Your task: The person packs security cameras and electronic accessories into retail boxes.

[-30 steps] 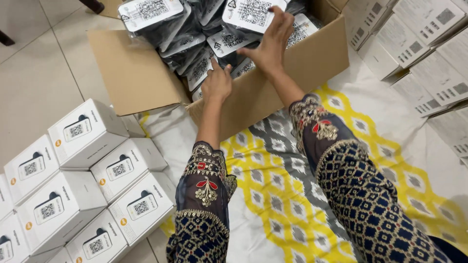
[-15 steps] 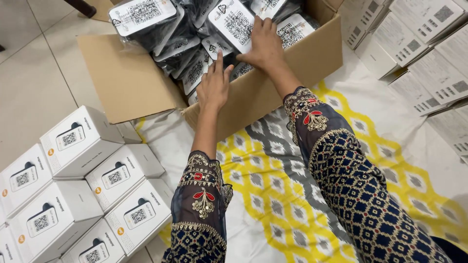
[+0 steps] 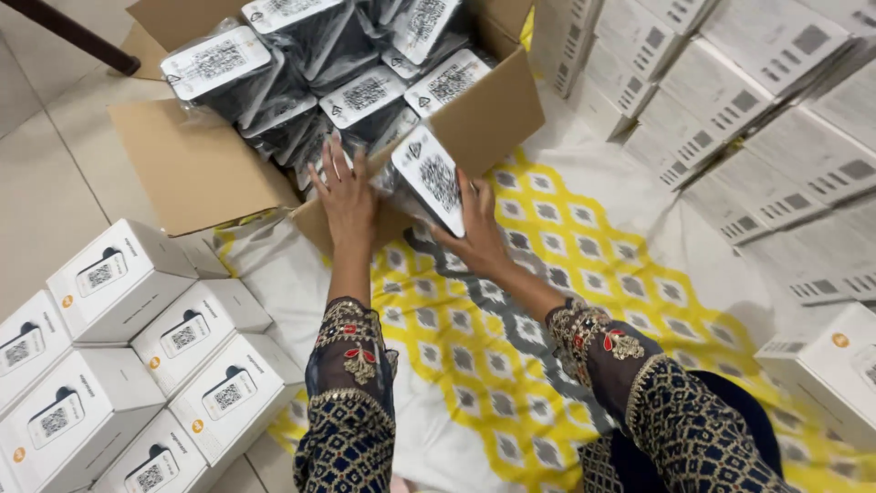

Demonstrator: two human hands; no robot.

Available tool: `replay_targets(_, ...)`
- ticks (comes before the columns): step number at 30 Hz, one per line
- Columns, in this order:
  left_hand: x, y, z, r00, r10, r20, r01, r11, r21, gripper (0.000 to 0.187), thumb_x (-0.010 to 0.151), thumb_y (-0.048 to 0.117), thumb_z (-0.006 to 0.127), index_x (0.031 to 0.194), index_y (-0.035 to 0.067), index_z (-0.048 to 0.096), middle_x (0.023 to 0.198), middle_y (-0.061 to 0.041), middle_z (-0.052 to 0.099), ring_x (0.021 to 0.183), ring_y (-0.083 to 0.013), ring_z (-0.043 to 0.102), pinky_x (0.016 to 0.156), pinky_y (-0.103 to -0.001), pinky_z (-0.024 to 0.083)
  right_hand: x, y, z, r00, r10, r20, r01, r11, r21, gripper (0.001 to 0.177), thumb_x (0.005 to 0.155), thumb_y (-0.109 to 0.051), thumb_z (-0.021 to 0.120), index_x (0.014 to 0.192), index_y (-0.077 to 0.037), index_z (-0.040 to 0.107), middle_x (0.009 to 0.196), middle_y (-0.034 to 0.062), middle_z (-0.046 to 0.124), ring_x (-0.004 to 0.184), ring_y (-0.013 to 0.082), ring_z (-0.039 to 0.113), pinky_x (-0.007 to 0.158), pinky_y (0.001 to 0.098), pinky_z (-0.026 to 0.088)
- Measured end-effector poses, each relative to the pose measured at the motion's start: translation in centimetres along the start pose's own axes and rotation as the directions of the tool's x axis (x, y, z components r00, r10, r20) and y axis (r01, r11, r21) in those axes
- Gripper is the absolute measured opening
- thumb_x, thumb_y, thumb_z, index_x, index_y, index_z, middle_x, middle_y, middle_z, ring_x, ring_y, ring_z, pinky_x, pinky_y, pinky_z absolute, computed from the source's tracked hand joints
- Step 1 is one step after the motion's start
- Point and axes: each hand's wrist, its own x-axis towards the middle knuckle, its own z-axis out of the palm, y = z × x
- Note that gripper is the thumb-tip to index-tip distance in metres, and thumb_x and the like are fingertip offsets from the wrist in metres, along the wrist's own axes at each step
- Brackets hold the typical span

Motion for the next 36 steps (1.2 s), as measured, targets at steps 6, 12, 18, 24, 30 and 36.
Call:
replay_targets(6,-10.2,6.5,-2.6,0.994,0.057,0.090,-0.025,0.947,-0.320,0.058,0.102,0.026,0.054,0.155,0.005,0.044,0.169,-0.016,0.015,0.155,-0.0346,0.014,0.122,-0.060,0.012,-10.1,2.1,-2.8,0.964,0.265,0.028,-0.256,0.952,-0.170,0.108,0.082,-0.043,0.082,0.162,-0.005,0.020,0.140,0.0280,0.034,0.131,0.0473,0.037,0.112,0.0561,0.032)
replay_targets(12,-13.0,15.7,-5.7,0.975,-0.196,0.101,0.212,0.709,-0.673,0.046,0.102,0.012,0.049,0.145,-0.003,0.047,0.158,-0.028,0.038,0.145,-0.0440,0.037,0.121,-0.054,0.028,-10.9,-0.3,-7.0,0.971,0.209,0.118,-0.157,0.925,-0.346,0.110,0.072,-0.045,0.086,0.156,-0.005,0.026,0.145,0.0331,0.030,0.132,0.0521,0.033,0.111,0.0608,0.029)
replay_targets(18,-9.7,28.9,-14.9,0.984,-0.002,0.179,0.153,0.528,-0.835,0.044,0.104,0.018,0.049,0.143,-0.001,0.051,0.150,-0.025,0.049,0.138,-0.0428,0.046,0.114,-0.049,0.038,-12.7,1.2,-14.9,0.974,0.221,-0.053,-0.227,0.950,-0.214,0.092,0.066,-0.024,0.084,0.147,-0.008,0.044,0.151,0.0297,0.030,0.137,0.0514,0.034,0.112,0.0576,0.031)
replay_targets(24,-12.0,46.4,-17.8,0.937,0.081,0.340,0.311,0.253,-0.916,0.052,0.106,0.026,0.047,0.146,-0.006,0.042,0.147,-0.026,0.049,0.132,-0.0386,0.053,0.106,-0.047,0.043,-19.2,1.5,-29.6,0.852,0.393,-0.345,-0.489,0.834,-0.257,0.055,0.086,-0.009,0.076,0.137,-0.007,0.055,0.149,0.0176,0.045,0.136,0.0399,0.045,0.109,0.0530,0.037)
replay_targets(30,-19.6,61.5,-12.3,0.808,0.277,0.520,0.498,0.151,-0.854,0.061,0.101,0.040,0.053,0.140,-0.007,0.048,0.130,-0.030,0.062,0.117,-0.0405,0.065,0.099,-0.046,0.050,-27.3,0.7,-40.5,0.717,0.374,-0.588,-0.659,0.639,-0.397,0.062,0.075,-0.008,0.078,0.134,-0.005,0.057,0.144,0.0168,0.047,0.136,0.0389,0.044,0.112,0.0544,0.030)
replay_targets(36,-24.2,65.5,-9.2,0.481,0.457,0.748,0.592,0.460,-0.662,0.072,0.102,0.055,0.050,0.124,-0.013,0.059,0.120,-0.035,0.065,0.119,-0.0470,0.063,0.100,-0.048,0.049,-34.3,4.2,-41.2,0.540,0.316,-0.780,-0.815,0.429,-0.390,0.085,0.077,-0.019,0.083,0.144,0.006,0.038,0.148,0.0325,0.033,0.138,0.0509,0.034,0.111,0.0589,0.026)
